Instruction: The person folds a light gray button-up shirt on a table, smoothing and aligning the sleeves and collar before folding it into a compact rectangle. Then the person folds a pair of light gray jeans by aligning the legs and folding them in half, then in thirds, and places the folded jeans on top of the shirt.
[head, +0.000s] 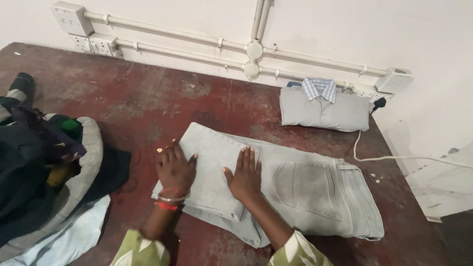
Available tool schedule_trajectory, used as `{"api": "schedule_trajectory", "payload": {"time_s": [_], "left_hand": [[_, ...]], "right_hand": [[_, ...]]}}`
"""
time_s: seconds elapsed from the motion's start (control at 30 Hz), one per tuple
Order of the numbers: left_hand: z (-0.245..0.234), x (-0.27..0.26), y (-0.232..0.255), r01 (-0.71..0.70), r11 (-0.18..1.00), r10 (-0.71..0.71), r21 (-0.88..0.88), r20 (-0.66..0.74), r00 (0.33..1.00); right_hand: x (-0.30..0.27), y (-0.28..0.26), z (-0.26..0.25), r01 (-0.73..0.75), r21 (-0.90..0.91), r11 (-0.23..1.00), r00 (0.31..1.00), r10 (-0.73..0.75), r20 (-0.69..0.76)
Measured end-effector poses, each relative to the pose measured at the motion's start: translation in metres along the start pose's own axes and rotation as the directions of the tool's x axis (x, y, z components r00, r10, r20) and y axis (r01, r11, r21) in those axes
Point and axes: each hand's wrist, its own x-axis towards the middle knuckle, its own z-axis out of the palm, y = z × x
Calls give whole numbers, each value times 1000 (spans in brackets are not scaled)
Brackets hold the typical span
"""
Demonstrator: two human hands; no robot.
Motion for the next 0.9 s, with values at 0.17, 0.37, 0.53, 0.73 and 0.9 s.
{"api": "schedule_trajectory", "payload": {"time_s": [0.17,0.37,0.53,0.73,0.9], "left_hand": [[-9,-8,-47,105,969,-57,-224,209,976],[-43,3,-91,253,793,164,-554,595,787],[-79,-12,-77,482,460,140,-746,596,790],[-69,67,-99,396,450,-124,-800,384,915],[7,102,-129,249,707,-335,-662,-4,942]], "right_hand": [[-29,18,-8,-34,49,998,998,32,53],[-37,23,-5,-65,68,996,995,59,86],[-38,13,-9,-67,81,994,996,62,57],[-15,0,-21,-64,246,967,918,-39,394],[18,6,-2,74,278,958,887,-191,420]]}}
